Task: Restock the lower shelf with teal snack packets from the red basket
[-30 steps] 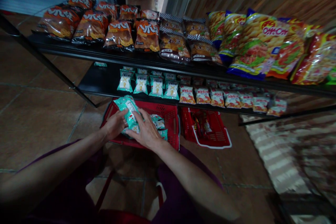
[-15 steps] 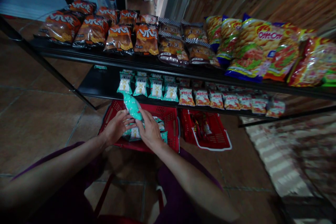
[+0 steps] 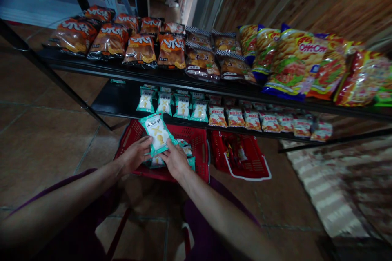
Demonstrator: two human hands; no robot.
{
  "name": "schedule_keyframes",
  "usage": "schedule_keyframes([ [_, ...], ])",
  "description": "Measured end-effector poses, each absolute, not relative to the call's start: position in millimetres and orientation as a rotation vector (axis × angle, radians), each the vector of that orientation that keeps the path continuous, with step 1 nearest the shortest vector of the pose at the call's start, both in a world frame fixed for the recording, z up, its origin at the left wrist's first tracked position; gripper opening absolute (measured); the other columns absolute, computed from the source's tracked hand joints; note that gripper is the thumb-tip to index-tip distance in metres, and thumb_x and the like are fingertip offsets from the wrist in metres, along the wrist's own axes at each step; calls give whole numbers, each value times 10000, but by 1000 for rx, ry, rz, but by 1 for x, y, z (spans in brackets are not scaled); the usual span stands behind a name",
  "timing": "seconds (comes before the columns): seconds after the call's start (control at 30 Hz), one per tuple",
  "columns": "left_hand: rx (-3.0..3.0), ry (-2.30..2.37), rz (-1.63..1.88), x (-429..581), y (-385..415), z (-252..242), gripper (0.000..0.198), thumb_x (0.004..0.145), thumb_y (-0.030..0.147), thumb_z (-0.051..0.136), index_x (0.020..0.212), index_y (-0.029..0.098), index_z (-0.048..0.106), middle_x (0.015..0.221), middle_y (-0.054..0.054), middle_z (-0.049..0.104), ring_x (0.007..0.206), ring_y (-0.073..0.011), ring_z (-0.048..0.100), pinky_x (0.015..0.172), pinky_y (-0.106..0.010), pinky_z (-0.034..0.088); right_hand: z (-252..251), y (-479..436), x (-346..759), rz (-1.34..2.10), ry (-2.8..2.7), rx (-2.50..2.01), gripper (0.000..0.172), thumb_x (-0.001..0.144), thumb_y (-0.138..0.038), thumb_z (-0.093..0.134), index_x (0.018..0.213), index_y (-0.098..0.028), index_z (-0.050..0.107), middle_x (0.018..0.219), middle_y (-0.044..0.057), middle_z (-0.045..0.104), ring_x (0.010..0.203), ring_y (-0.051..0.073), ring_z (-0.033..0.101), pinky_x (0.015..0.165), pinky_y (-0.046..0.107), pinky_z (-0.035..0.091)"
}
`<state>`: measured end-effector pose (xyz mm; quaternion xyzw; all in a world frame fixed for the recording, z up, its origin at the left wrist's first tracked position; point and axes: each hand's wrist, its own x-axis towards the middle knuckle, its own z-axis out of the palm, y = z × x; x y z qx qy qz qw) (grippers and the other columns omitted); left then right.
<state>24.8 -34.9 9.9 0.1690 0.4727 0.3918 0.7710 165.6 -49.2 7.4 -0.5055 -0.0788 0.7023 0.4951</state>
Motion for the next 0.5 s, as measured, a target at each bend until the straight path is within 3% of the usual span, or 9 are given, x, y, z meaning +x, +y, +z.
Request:
schedule_keyframes([
  [0.17,350,1066,837,22,-42,1,342,688,318,713,975,193,576,956,-75,685,765,-194,657,662,-344,538,-6,-64,157,1758,-222,-1312,290,655,-260,756,884,-211,585,866,-10,685,751,115,633,800,309,533],
  [0.3,341,1166,868,11,-46,-10,379,628,240,758,961,173,590,888,-79,700,739,-197,667,679,-323,532,-14,-68,159,1786,-326,-1480,329,611,-270,780,890,-214,616,837,-16,681,719,96,621,804,283,517],
  [0.5,486,1192,818,-4,-53,-14,476,541,220,815,964,181,602,827,-54,701,734,-191,659,688,-292,512,-12,-67,155,1882,-534,-1501,383,639,-422,747,954,-234,639,976,6,689,853,126,634,818,298,498],
])
